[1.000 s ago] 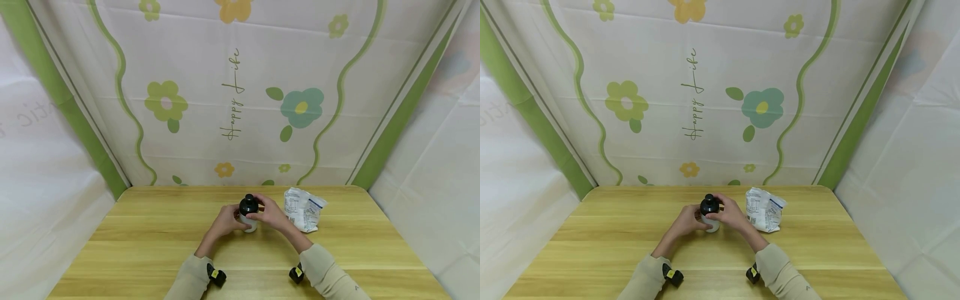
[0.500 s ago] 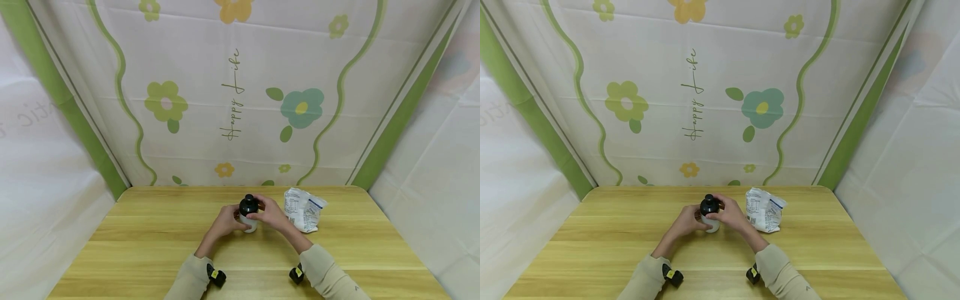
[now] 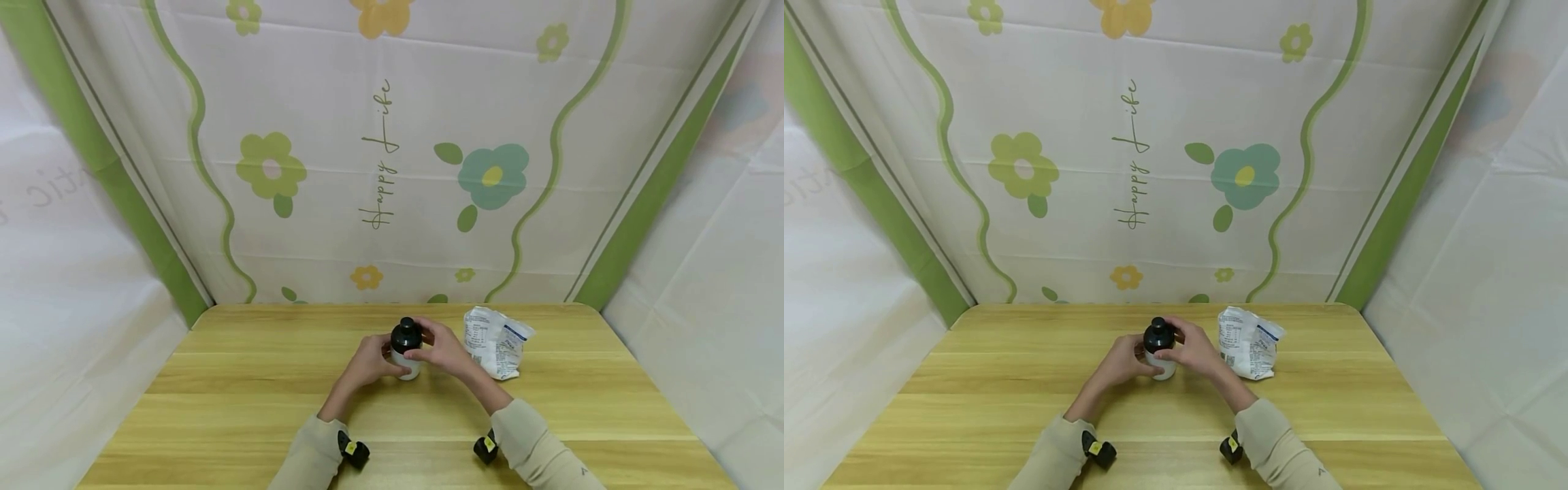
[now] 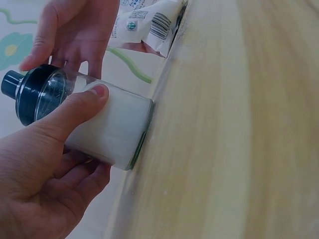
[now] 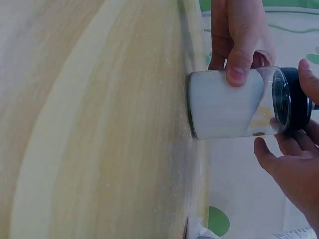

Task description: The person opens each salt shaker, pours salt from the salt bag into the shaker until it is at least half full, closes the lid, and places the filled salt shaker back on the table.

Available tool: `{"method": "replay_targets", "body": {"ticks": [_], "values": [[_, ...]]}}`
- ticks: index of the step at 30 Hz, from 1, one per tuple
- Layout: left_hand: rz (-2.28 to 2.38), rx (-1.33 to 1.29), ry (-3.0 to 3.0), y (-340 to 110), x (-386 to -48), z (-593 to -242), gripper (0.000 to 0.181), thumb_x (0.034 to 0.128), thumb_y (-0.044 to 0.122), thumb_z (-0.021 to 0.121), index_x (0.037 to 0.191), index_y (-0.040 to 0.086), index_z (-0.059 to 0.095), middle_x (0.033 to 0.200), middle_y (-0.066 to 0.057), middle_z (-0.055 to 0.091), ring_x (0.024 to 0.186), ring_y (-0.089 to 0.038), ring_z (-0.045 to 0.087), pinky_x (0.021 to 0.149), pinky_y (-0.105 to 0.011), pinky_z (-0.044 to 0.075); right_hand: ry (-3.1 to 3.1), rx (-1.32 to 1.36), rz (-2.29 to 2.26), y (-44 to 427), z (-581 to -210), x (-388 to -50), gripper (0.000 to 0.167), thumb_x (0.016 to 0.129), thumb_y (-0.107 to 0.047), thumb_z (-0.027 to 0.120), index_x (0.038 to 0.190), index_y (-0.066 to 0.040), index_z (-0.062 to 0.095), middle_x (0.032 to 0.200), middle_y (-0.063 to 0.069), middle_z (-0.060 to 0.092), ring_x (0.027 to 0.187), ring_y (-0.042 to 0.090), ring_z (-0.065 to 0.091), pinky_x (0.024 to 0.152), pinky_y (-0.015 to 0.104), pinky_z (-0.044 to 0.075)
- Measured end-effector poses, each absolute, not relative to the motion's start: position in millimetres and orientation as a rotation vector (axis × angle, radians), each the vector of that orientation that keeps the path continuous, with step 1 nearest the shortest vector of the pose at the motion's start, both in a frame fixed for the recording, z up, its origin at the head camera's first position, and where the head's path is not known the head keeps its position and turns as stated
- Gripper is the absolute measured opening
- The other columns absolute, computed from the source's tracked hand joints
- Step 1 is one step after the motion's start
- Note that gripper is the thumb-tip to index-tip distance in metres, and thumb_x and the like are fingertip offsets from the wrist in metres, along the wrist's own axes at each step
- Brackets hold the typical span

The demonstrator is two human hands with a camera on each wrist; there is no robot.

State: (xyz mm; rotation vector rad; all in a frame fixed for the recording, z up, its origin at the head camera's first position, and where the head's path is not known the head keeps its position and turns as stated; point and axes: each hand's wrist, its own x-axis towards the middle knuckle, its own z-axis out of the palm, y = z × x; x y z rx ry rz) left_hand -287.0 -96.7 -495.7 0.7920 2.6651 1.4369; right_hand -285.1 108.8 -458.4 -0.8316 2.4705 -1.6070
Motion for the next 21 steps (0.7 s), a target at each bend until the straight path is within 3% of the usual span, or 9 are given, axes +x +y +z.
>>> {"method": "replay_targets", "body": {"ticks": [7,14,21], "values": [[1.434,0.769,2.668,-96.4,-287.4,-496.6,0.05,0.075,0.021,0.089,0.119,0.01,0.069,0.114,-0.004,0.073,0.1,-0.015,0.069,0.085,-0.026,0.057,2.47,-0.798,-1.642,107.8,-459.2,-285.3,0.064,0.084,-0.017,0.081,0.14,-0.003,0.053,0.139,0.018,0.058,0.128,0.037,0.057,0.108,0.05,0.046],[1.431,0.78,2.67,-95.8,-287.4,-497.7,0.05,0.0752,0.021,0.089,0.12,0.009,0.069,0.115,-0.005,0.073,0.101,-0.016,0.069,0.085,-0.026,0.057,2.466,-0.847,-1.611,108.0,-459.2,-284.3,0.065,0.087,-0.013,0.078,0.142,0.003,0.048,0.141,0.024,0.055,0.129,0.041,0.055,0.108,0.053,0.045],[1.439,0.78,2.666,-95.7,-286.7,-498.5,0.049,0.0756,0.021,0.088,0.12,0.009,0.069,0.115,-0.006,0.073,0.102,-0.018,0.07,0.086,-0.028,0.058,2.484,-0.805,-1.612,107.5,-458.3,-284.2,0.064,0.085,-0.017,0.08,0.14,-0.002,0.052,0.138,0.018,0.058,0.129,0.038,0.055,0.109,0.053,0.045]]}}
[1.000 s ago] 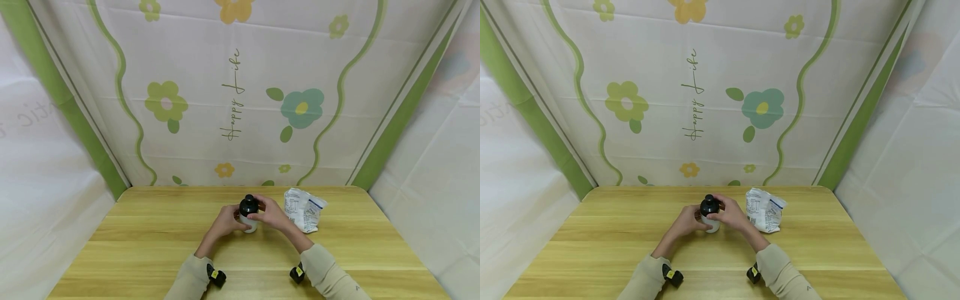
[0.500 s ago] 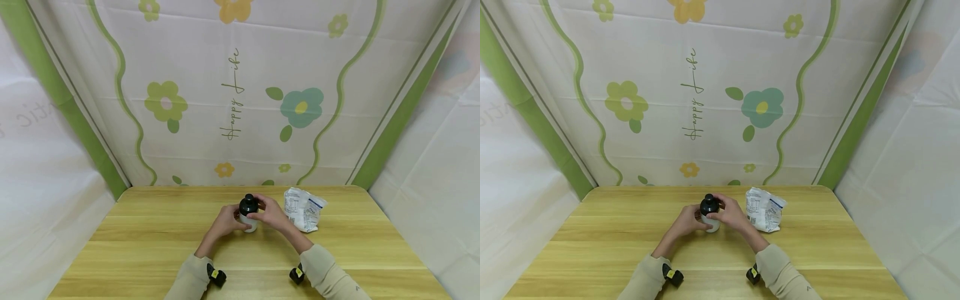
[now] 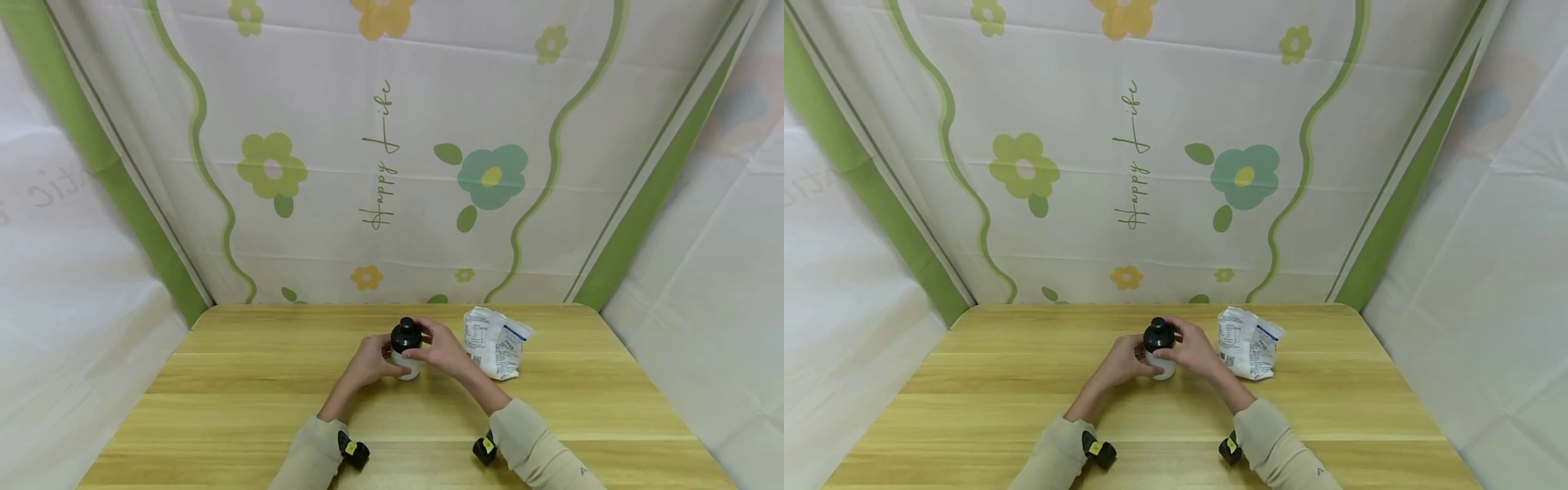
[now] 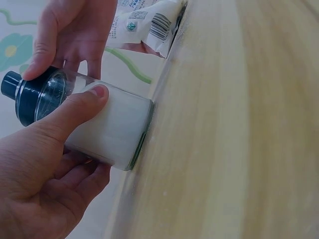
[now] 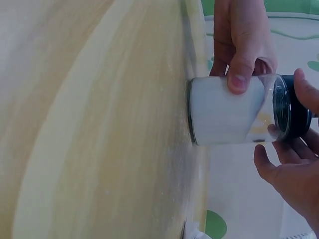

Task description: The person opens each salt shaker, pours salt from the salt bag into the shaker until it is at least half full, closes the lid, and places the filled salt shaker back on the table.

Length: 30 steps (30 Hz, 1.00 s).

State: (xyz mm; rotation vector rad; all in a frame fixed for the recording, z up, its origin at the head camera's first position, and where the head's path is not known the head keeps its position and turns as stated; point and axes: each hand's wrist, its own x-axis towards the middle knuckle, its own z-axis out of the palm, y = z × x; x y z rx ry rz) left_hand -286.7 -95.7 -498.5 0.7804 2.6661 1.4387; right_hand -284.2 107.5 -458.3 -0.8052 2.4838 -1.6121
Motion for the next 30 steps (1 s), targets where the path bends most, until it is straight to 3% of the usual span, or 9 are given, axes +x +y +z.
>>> {"method": "replay_targets", "body": {"ticks": [30], "values": [[1.445,0.788,2.669,-96.0,-285.7,-495.4,0.051,0.0747,0.023,0.089,0.118,0.007,0.069,0.112,-0.007,0.073,0.096,-0.016,0.069,0.083,-0.027,0.058,2.45,-0.827,-1.615,108.6,-460.2,-286.0,0.064,0.088,-0.016,0.077,0.143,-0.001,0.048,0.142,0.02,0.055,0.131,0.038,0.053,0.11,0.054,0.044]]}}
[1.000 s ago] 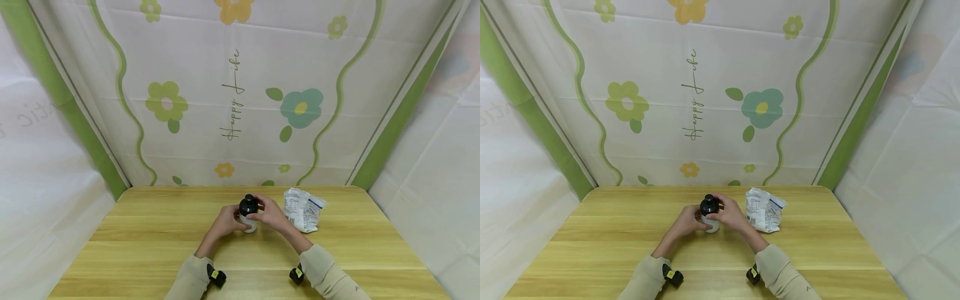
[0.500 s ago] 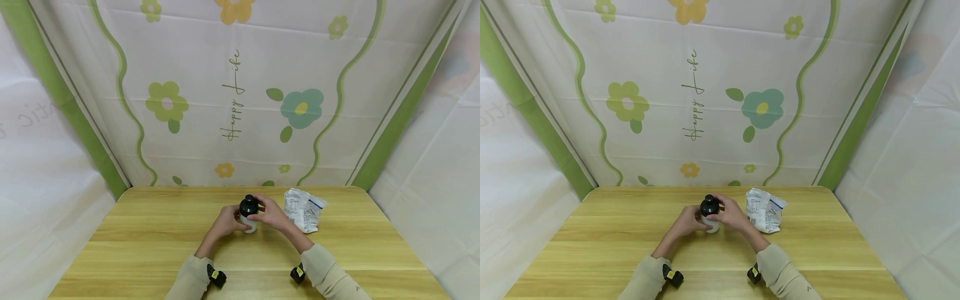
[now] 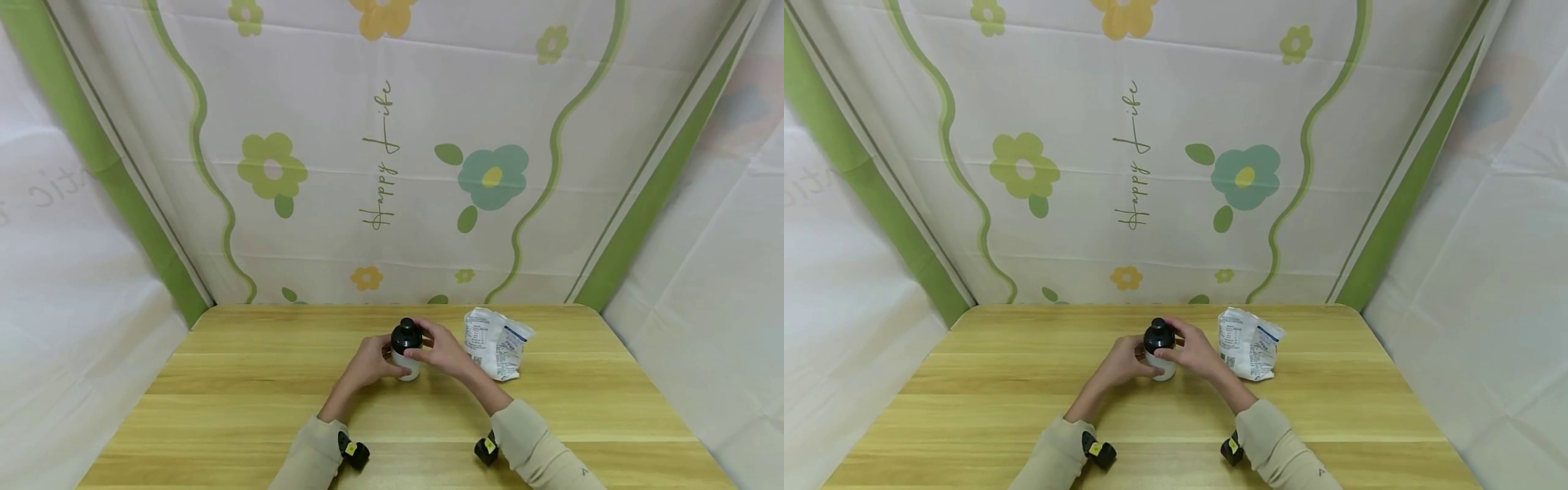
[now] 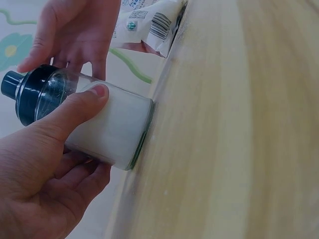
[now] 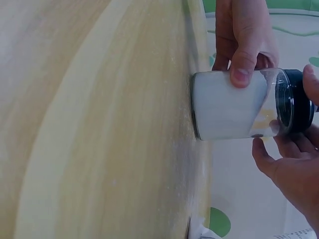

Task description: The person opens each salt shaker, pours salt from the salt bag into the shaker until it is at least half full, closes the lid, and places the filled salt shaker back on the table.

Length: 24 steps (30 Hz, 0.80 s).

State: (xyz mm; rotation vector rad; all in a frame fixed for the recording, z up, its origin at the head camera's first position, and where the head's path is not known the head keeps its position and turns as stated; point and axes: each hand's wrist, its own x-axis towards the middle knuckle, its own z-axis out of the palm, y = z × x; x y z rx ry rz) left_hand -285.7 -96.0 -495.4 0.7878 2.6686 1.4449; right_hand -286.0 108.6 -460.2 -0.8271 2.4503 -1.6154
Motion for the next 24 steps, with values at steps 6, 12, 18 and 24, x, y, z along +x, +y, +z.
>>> {"method": "replay_targets", "body": {"ticks": [6,12,18,24], "values": [[1.432,0.768,2.666,-95.7,-286.1,-495.8,0.049,0.075,0.023,0.089,0.117,0.009,0.069,0.112,-0.005,0.073,0.096,-0.013,0.068,0.083,-0.025,0.057,2.473,-0.792,-1.643,107.8,-461.4,-285.0,0.06,0.087,-0.019,0.078,0.138,-0.003,0.053,0.138,0.018,0.059,0.128,0.037,0.057,0.108,0.05,0.047],[1.433,0.797,2.664,-95.9,-285.9,-495.5,0.046,0.0749,0.023,0.089,0.114,0.008,0.069,0.11,-0.006,0.073,0.093,-0.012,0.068,0.08,-0.025,0.057,2.455,-0.835,-1.62,109.7,-461.7,-285.7,0.065,0.087,-0.018,0.078,0.142,0.0,0.049,0.141,0.021,0.055,0.129,0.039,0.056,0.108,0.051,0.046],[1.439,0.793,2.662,-95.5,-286.6,-496.7,0.049,0.0756,0.023,0.088,0.119,0.009,0.069,0.113,-0.005,0.073,0.096,-0.013,0.069,0.082,-0.023,0.057,2.436,-0.848,-1.614,110.7,-462.7,-288.6,0.065,0.087,-0.016,0.078,0.143,0.001,0.048,0.141,0.021,0.056,0.128,0.038,0.056,0.108,0.051,0.046],[1.441,0.795,2.671,-96.0,-287.4,-498.1,0.05,0.0751,0.023,0.089,0.118,0.009,0.069,0.112,-0.005,0.073,0.096,-0.013,0.068,0.082,-0.023,0.056,2.451,-0.805,-1.638,107.6,-462.4,-287.3,0.063,0.085,-0.015,0.079,0.14,-0.001,0.051,0.138,0.019,0.059,0.126,0.036,0.059,0.106,0.047,0.049]]}}
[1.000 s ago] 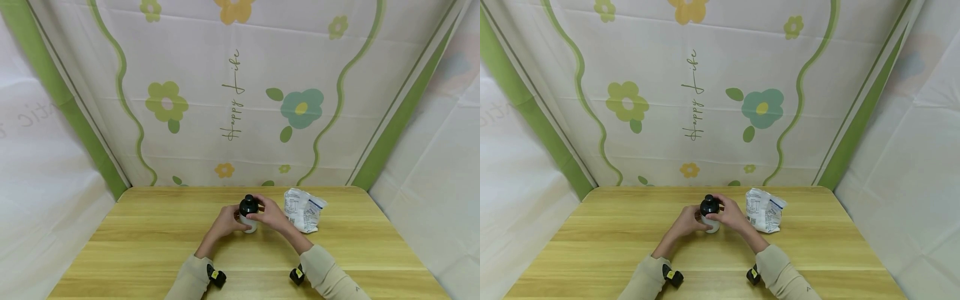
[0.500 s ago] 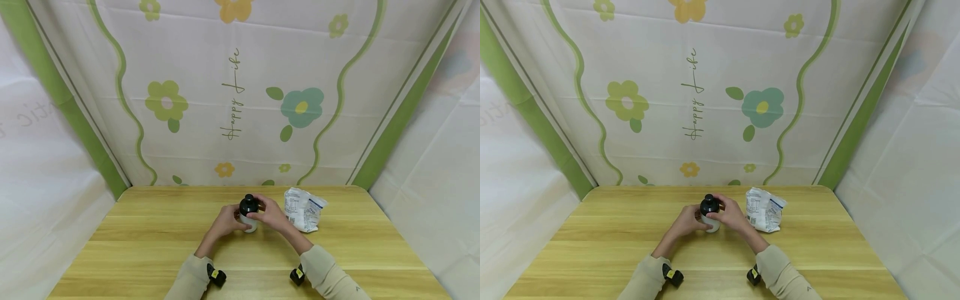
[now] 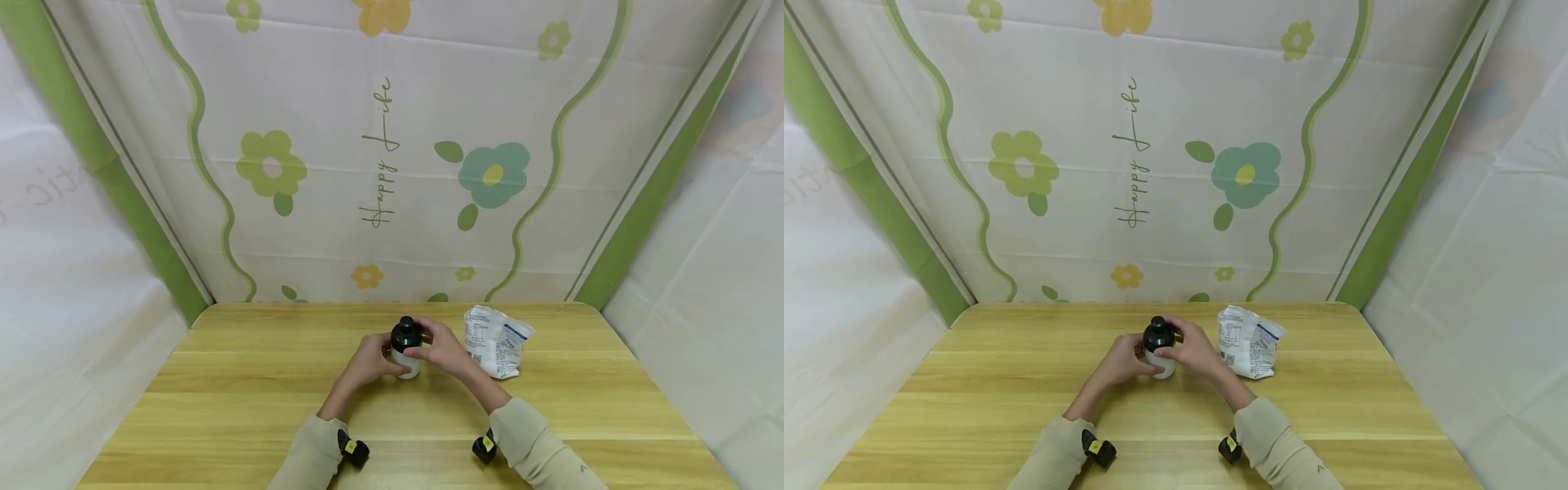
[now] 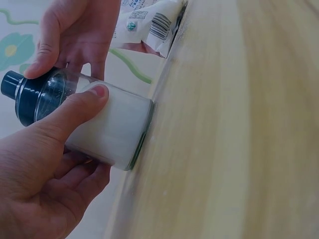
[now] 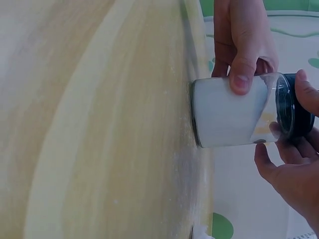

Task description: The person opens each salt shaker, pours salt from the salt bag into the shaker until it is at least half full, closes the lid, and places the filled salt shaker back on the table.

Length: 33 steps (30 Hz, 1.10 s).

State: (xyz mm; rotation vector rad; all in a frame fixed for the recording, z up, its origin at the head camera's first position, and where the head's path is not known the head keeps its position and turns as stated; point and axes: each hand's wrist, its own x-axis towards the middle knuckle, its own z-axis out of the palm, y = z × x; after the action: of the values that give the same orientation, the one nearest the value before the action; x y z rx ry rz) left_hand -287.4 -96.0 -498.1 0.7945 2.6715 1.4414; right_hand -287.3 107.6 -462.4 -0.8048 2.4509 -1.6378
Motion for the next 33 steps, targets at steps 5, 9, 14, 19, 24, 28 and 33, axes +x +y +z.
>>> {"method": "replay_targets", "body": {"ticks": [5,9,14,19,24,28,33], "values": [[1.455,0.79,2.655,-95.6,-286.8,-498.4,0.052,0.0753,0.023,0.089,0.121,0.008,0.068,0.115,-0.006,0.073,0.101,-0.016,0.069,0.086,-0.026,0.057,2.472,-0.75,-1.677,103.8,-461.8,-282.8,0.061,0.084,-0.011,0.08,0.139,-0.001,0.053,0.137,0.019,0.059,0.125,0.038,0.059,0.105,0.049,0.05],[1.457,0.779,2.659,-96.6,-285.2,-498.5,0.054,0.0749,0.022,0.089,0.122,0.007,0.068,0.117,-0.007,0.072,0.104,-0.018,0.069,0.089,-0.029,0.057,2.533,-0.711,-1.679,98.7,-464.9,-280.1,0.059,0.083,-0.01,0.081,0.136,-0.004,0.056,0.136,0.017,0.06,0.124,0.038,0.059,0.104,0.051,0.05],[1.455,0.768,2.686,-98.5,-283.0,-499.7,0.053,0.0745,0.021,0.089,0.121,0.005,0.068,0.114,-0.007,0.073,0.099,-0.016,0.069,0.086,-0.027,0.057,2.595,-0.662,-1.691,92.0,-467.6,-275.7,0.056,0.082,-0.008,0.081,0.133,-0.008,0.059,0.134,0.015,0.062,0.124,0.037,0.06,0.103,0.053,0.05],[1.458,0.756,2.695,-99.4,-281.0,-500.9,0.052,0.0747,0.022,0.089,0.12,0.006,0.069,0.11,-0.006,0.074,0.093,-0.012,0.067,0.081,-0.023,0.055,2.596,-0.639,-1.734,87.4,-468.6,-271.5,0.056,0.081,-0.005,0.081,0.132,-0.007,0.06,0.132,0.016,0.063,0.125,0.037,0.059,0.103,0.053,0.05],[1.443,0.726,2.709,-99.9,-281.2,-501.1,0.05,0.0746,0.023,0.089,0.117,0.005,0.07,0.105,-0.004,0.074,0.082,-0.009,0.06,0.075,-0.021,0.052,2.595,-0.633,-1.729,85.5,-469.0,-271.2,0.057,0.082,-0.005,0.081,0.134,-0.007,0.058,0.133,0.016,0.063,0.125,0.034,0.059,0.102,0.05,0.05],[1.413,0.745,2.725,-103.1,-287.4,-499.7,0.053,0.075,0.023,0.089,0.12,0.004,0.068,0.107,-0.007,0.074,0.087,-0.01,0.064,0.076,-0.022,0.054,2.586,-0.655,-1.701,84.1,-466.8,-277.1,0.057,0.084,-0.007,0.079,0.136,-0.006,0.056,0.134,0.016,0.062,0.126,0.035,0.058,0.105,0.052,0.048],[1.368,0.814,2.686,-106.5,-294.5,-498.5,0.061,0.0781,0.025,0.087,0.129,0.003,0.062,0.119,-0.013,0.071,0.105,-0.023,0.069,0.087,-0.034,0.058,2.564,-0.711,-1.611,91.3,-464.0,-283.9,0.066,0.089,-0.017,0.076,0.146,-0.003,0.047,0.143,0.019,0.055,0.133,0.036,0.053,0.11,0.052,0.043]]}}
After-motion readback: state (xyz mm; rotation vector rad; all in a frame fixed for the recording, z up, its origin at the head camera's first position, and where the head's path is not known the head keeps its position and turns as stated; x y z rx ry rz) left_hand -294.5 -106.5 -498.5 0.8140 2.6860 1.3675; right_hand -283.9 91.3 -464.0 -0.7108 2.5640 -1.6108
